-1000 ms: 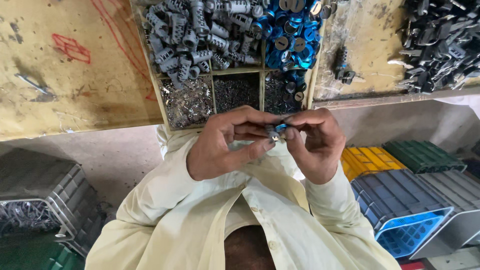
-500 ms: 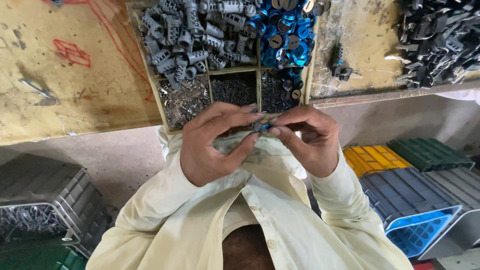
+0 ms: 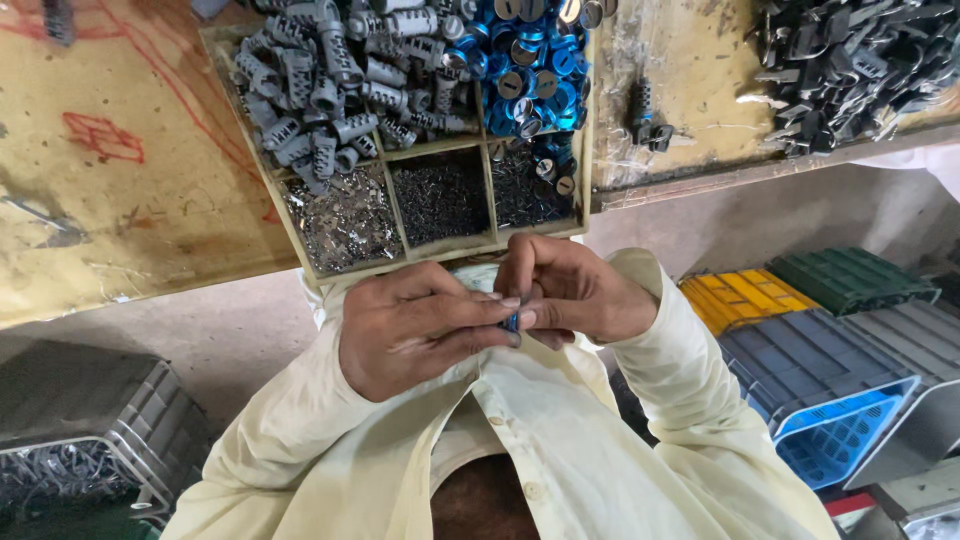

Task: The person assembles padlocks by hand, inserting metal pins into lock bodies and attaching blue shrouds. The person handles lock bodies, pins, and shrouds one at a time, then places the assembled units into a compartmentalized wooden tray.

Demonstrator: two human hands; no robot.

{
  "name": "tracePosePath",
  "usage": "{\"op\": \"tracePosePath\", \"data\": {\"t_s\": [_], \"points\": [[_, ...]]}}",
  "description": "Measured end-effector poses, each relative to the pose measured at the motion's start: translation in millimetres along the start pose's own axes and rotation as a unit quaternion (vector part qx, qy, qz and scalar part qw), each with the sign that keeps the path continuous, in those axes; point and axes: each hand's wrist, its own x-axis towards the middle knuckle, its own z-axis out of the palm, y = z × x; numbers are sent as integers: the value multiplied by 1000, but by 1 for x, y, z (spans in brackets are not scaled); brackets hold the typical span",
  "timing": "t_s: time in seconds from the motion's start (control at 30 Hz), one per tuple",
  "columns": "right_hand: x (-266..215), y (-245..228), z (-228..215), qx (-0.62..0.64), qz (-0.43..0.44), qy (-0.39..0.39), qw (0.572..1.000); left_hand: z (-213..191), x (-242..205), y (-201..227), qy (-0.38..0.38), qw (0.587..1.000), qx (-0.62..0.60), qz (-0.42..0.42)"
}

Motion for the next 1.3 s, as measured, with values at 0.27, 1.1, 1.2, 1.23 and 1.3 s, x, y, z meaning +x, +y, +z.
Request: {"op": "tracePosePath", "data": {"t_s": [0.27, 1.1, 1.2, 1.23, 1.3], "points": [[-23, -45, -8, -606, -243, 323, 685, 23, 8, -21, 9, 968, -228, -103], [9, 26, 28, -321, -472, 230, 788, 25, -24, -34, 23, 833, -487, -263], [22, 23, 34, -351, -495, 175, 775, 26, -31, -39, 31, 816, -515, -259], [24, 21, 36, -362, -484, 179, 776, 27, -32, -41, 39, 815, -516, -261], [29, 15, 42, -388, -472, 170, 774, 30, -31, -45, 56, 791, -548, -267]]}}
